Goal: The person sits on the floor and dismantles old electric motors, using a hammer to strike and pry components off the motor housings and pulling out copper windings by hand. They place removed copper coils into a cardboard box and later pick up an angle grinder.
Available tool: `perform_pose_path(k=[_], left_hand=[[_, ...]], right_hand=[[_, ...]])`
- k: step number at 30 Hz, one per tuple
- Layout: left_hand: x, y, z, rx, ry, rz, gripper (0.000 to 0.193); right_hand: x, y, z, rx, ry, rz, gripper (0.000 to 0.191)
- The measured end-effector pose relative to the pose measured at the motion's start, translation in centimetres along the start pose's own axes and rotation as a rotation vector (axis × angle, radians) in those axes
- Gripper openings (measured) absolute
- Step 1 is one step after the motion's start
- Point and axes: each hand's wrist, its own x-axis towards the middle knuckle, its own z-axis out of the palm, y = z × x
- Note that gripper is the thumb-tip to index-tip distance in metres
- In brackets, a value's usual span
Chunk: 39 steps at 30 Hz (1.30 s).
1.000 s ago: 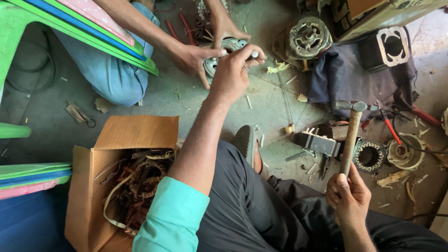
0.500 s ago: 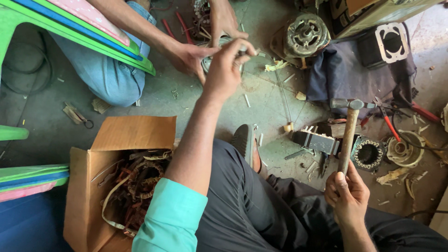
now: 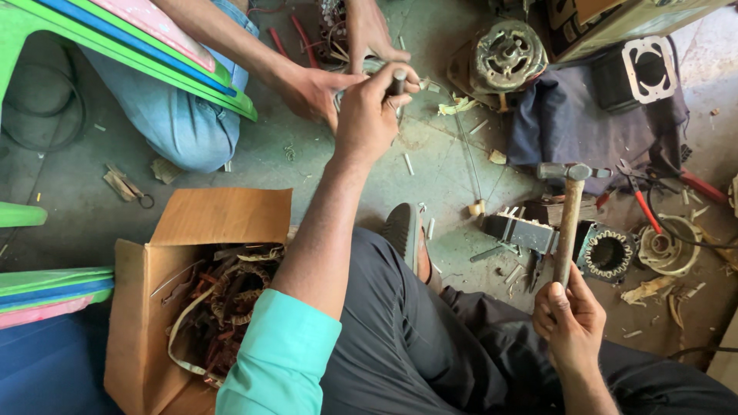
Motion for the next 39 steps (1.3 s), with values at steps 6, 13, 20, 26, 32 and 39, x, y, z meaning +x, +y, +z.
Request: perform_pose_path(k=[6, 13, 20, 26, 32, 39], left_hand=[[0.0, -0.1, 0.2, 0.059, -0.045, 0.036, 0.016], [0.2, -0.6, 0.3, 0.015, -0.017, 0.028, 0.021], [-0.2, -1.1, 0.8, 0.126, 0.01, 0.143, 0.007], [0.2, -1.2, 0.8, 0.115, 0.073, 0.054, 0.01], [-0.4, 1.5, -0.5, -0.053, 0.132, 0.119, 0.019], [-5.3, 12.2, 6.7, -0.089, -0.218, -0.177, 0.027]], right_hand=[[0.1, 0.2, 0.0, 0.007, -0.004, -0.006, 0.047], [0.2, 0.7, -0.1, 0.012, -0.019, -0.002, 0.048], [0.3, 1.1, -0.4, -0.019, 0.012, -0.004, 0.053], [0.4, 1.2, -0.5, -0.002, -0.006, -0.009, 0.053], [-0.1, 0.7, -1.3, 0.003, -0.023, -0.054, 0.049], [-1.0, -0.3, -2.3, 0.076, 0.006, -0.165, 0.017]])
